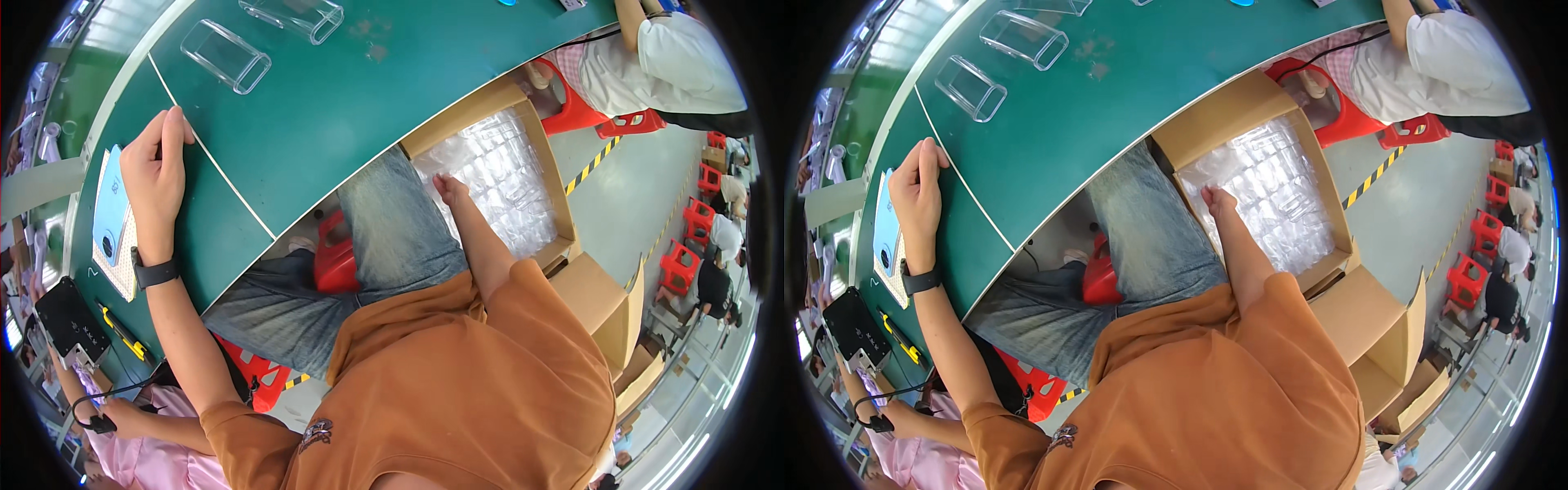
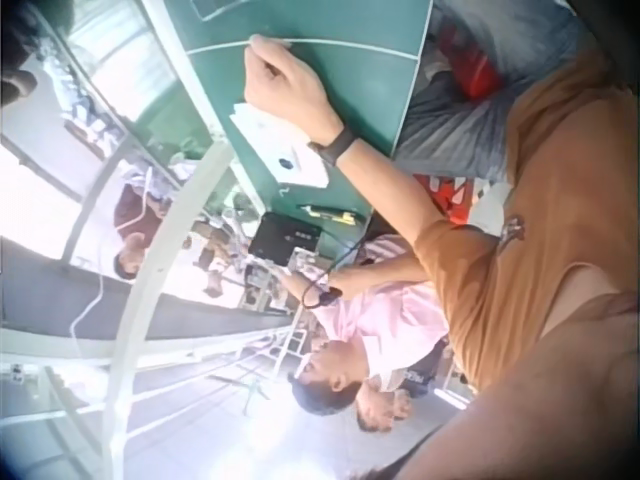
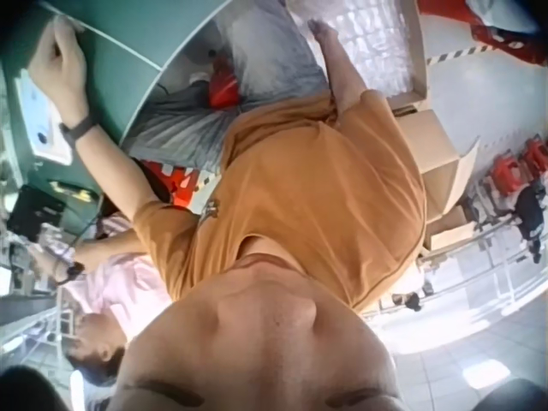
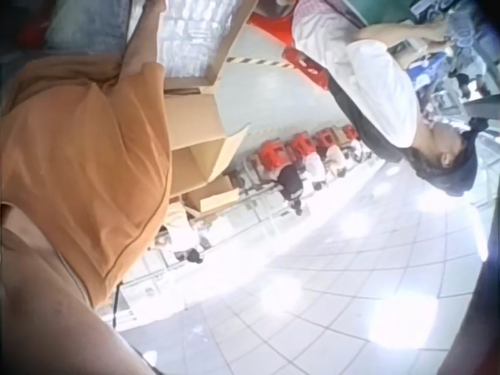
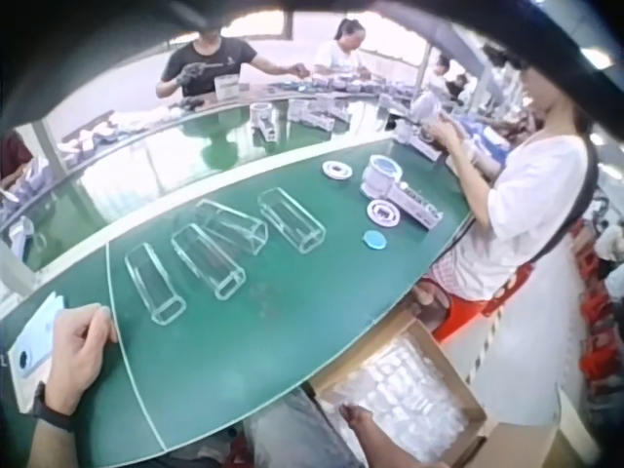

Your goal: Assembling electronic circuit boards into plastic housings on a factory assembly line.

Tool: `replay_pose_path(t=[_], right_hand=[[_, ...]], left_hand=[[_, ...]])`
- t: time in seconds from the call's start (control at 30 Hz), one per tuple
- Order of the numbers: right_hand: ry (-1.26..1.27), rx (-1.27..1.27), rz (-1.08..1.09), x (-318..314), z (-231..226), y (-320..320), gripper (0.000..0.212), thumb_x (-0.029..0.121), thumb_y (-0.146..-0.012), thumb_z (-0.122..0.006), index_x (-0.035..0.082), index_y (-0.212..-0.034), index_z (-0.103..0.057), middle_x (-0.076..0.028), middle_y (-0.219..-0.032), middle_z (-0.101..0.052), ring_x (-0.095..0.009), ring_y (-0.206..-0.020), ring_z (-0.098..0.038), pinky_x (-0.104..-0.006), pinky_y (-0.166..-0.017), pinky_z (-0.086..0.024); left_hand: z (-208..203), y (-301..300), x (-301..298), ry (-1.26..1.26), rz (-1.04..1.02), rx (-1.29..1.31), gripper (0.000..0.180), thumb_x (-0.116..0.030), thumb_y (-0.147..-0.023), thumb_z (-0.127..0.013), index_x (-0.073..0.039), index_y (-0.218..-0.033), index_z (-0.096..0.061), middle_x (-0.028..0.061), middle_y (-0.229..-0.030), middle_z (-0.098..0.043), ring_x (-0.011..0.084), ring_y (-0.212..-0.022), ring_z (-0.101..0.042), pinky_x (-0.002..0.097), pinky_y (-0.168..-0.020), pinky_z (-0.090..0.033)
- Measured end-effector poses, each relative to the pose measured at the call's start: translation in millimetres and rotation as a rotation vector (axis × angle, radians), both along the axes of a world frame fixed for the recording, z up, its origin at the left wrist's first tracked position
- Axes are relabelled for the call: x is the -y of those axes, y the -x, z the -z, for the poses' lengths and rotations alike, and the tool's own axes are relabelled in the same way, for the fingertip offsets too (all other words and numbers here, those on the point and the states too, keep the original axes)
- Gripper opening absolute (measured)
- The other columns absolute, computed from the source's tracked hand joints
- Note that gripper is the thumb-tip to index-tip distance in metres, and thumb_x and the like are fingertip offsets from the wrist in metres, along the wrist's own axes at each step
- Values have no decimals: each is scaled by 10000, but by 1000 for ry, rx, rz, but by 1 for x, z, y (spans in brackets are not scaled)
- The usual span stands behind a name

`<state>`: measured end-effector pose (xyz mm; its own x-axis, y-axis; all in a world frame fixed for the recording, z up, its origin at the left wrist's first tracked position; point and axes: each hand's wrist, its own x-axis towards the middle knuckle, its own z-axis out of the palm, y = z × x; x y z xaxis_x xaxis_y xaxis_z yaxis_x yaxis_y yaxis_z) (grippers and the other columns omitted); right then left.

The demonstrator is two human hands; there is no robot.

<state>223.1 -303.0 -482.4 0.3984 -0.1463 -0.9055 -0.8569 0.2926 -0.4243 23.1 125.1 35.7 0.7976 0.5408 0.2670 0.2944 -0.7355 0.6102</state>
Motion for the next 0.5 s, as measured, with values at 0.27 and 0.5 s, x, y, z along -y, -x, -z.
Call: replay_pose_path(t=[0.27,0.5], right_hand=[[241,493,-300,-15,-90,31,224,219,-975,-557,13,-885,-565,-113,-821,-637,-215,-681,-644,-343,-619,-562],[498,854,-605,42,-149,-1,28,31,-883,-585,10,-866,-579,-100,-693,-643,-189,-601,-614,-320,-595,-491]], left_hand=[[0,10,-1,-6,-20,5,365,-207,-1044,-549,11,-750,-549,5,-640,-467,67,-580,-351,263,-524,-276],[-2,3,-1,1,8,1,359,-205,-1042,-549,10,-755,-547,9,-639,-466,70,-579,-353,263,-524,-281]])
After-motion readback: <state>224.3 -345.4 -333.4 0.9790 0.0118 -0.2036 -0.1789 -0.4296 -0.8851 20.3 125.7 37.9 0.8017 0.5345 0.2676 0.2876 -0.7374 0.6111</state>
